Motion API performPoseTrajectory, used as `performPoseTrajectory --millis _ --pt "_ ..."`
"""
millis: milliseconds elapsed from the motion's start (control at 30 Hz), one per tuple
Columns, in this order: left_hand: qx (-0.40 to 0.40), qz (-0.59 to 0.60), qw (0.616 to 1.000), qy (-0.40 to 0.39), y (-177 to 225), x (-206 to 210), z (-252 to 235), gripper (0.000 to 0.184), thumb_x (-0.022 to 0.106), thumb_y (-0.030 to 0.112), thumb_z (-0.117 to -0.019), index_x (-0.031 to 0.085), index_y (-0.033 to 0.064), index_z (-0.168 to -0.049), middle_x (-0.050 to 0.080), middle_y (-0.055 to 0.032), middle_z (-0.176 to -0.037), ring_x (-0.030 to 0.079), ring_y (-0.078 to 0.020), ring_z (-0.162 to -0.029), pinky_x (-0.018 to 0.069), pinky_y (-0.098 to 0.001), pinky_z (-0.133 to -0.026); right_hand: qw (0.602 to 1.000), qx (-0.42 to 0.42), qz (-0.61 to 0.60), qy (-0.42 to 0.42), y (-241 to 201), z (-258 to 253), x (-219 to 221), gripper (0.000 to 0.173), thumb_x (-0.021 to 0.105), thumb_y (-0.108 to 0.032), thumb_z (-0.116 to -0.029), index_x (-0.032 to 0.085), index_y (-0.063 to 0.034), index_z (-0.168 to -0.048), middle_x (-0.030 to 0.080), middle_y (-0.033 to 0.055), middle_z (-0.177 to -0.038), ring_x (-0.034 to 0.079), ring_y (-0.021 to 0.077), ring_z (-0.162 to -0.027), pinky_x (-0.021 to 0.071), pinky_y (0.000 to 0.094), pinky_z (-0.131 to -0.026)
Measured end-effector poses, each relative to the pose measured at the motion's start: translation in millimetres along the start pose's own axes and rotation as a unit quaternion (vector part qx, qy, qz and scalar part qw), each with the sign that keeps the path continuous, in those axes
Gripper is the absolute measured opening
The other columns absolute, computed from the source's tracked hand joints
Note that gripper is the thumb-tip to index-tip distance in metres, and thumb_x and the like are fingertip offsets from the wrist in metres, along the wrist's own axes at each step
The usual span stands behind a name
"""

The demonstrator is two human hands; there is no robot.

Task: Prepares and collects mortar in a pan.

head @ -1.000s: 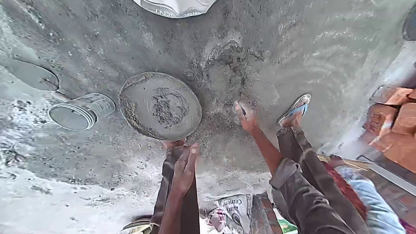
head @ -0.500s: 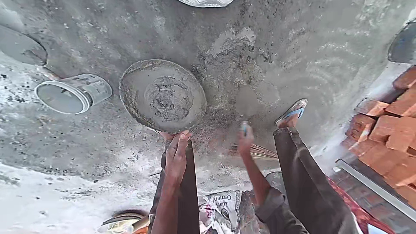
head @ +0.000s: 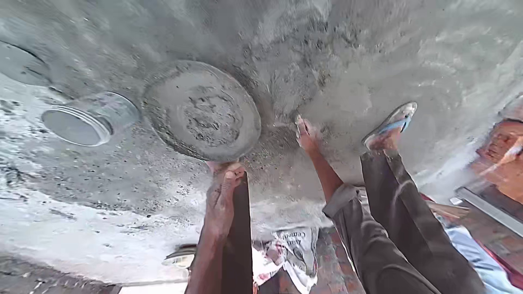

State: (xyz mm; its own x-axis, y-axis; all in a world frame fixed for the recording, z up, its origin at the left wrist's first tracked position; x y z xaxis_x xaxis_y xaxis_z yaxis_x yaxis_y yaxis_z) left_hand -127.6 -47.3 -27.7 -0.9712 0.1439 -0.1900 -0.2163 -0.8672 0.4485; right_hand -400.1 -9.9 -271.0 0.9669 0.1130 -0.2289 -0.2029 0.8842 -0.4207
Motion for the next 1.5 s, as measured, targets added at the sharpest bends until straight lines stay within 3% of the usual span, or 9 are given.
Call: performPoseTrajectory --millis 333,500,767,867,1000,1133,1267,1367,1500 --pt "-0.016 0.068 0.996 0.054 -1.4 -10.6 -8.1 0.049 0.033 0.031 -0.1088 0.057 -0.0036 -0.134 0.068 -0.0133 -0.125 0.066 -0.0176 -0.117 0.0537 -0.0345 -0.100 0.938 -0.253 0.227 0.065 -107.8 144.9 45.3 0.041 0.064 -0.029 -0.0981 0.072 0.0033 -0.122 0.077 0.0167 -0.099 0.076 0.0288 -0.082 0.0628 0.0487 -0.073" --pt "-0.029 0.085 0.993 0.074 1.1 -12.6 -12.9 0.049 0.031 0.030 -0.1097 0.057 -0.0035 -0.134 0.069 -0.0133 -0.124 0.067 -0.0173 -0.114 0.0541 -0.0341 -0.098 0.928 -0.170 0.326 -0.061 -94.5 135.1 114.9 0.043 0.057 -0.026 -0.1017 0.063 -0.0069 -0.140 0.072 0.0182 -0.122 0.073 0.0357 -0.103 0.0577 0.0535 -0.086" --pt "-0.018 0.057 0.997 0.038 1.6 2.5 -15.1 0.050 0.032 0.034 -0.1093 0.059 -0.0019 -0.133 0.070 -0.0122 -0.123 0.068 -0.0188 -0.114 0.0552 -0.0359 -0.099 0.932 -0.158 0.232 0.228 -138.3 -53.5 -194.9 0.053 0.044 -0.044 -0.1079 0.057 -0.0075 -0.144 0.069 0.0198 -0.124 0.069 0.0313 -0.111 0.0539 0.0534 -0.099" --pt "-0.021 0.037 0.998 0.042 2.0 5.4 -9.1 0.051 0.034 0.034 -0.1084 0.059 -0.0025 -0.134 0.070 -0.0132 -0.124 0.068 -0.0207 -0.114 0.0555 -0.0378 -0.099 0.915 -0.163 0.318 0.186 -133.2 -133.4 -256.6 0.059 0.040 -0.052 -0.1075 0.063 -0.0060 -0.137 0.069 0.0253 -0.119 0.067 0.0395 -0.110 0.0500 0.0614 -0.099" --pt "-0.020 0.023 0.999 0.022 0.2 18.6 -8.7 0.049 0.033 0.030 -0.1093 0.058 -0.0040 -0.133 0.069 -0.0142 -0.125 0.067 -0.0210 -0.116 0.0550 -0.0377 -0.100 0.915 -0.246 0.320 0.014 -138.0 -130.4 -179.2 0.056 0.043 -0.052 -0.1063 0.066 -0.0094 -0.134 0.070 0.0201 -0.125 0.067 0.0352 -0.116 0.0498 0.0602 -0.103" --pt "-0.019 0.011 1.000 0.015 -0.3 27.1 -14.2 0.048 0.034 0.029 -0.1091 0.058 -0.0048 -0.133 0.068 -0.0153 -0.125 0.066 -0.0193 -0.115 0.0546 -0.0359 -0.100 0.959 -0.188 0.193 -0.088 -115.7 -114.9 -105.1 0.052 0.050 -0.048 -0.1054 0.063 -0.0117 -0.141 0.072 0.0174 -0.107 0.070 0.0280 -0.087 0.0571 0.0524 -0.083" --pt "-0.019 0.034 0.999 0.013 -0.8 28.2 -12.8 0.047 0.035 0.027 -0.1092 0.059 -0.0058 -0.132 0.069 -0.0148 -0.123 0.067 -0.0177 -0.113 0.0547 -0.0340 -0.099 0.942 -0.212 0.245 -0.091 -131.6 -26.4 -77.2 0.050 0.047 -0.047 -0.1064 0.062 -0.0165 -0.143 0.072 0.0120 -0.125 0.072 0.0268 -0.107 0.0558 0.0547 -0.096" --pt "-0.016 0.051 0.998 0.022 1.4 21.6 -12.1 0.047 0.035 0.027 -0.1089 0.058 -0.0054 -0.133 0.069 -0.0140 -0.123 0.067 -0.0173 -0.113 0.0548 -0.0340 -0.099 0.924 -0.254 0.286 -0.019 -151.4 63.2 -30.0 0.043 0.056 -0.036 -0.1045 0.064 -0.0133 -0.140 0.075 0.0165 -0.107 0.074 0.0346 -0.086 0.0591 0.0593 -0.074" --pt "-0.031 0.082 0.995 0.043 0.7 9.8 -12.5 0.046 0.033 0.026 -0.1098 0.058 -0.0054 -0.133 0.068 -0.0148 -0.123 0.067 -0.0185 -0.113 0.0545 -0.0350 -0.099 0.919 -0.213 0.326 -0.065 -130.2 114.4 70.9 0.044 0.055 -0.027 -0.1033 0.061 -0.0154 -0.145 0.073 0.0171 -0.119 0.074 0.0353 -0.095 0.0595 0.0540 -0.080"
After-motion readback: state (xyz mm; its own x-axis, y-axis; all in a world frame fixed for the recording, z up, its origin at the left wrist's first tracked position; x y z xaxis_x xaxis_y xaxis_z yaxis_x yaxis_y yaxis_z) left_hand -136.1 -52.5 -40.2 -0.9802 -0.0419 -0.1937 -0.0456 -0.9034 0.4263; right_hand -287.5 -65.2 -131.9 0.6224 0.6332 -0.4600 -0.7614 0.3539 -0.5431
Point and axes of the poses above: each hand's wrist, its own z-axis away from the middle knuckle, its own x-axis out of the palm, y = z × x, the point moved 5 cm from there along -z, towards the middle knuckle
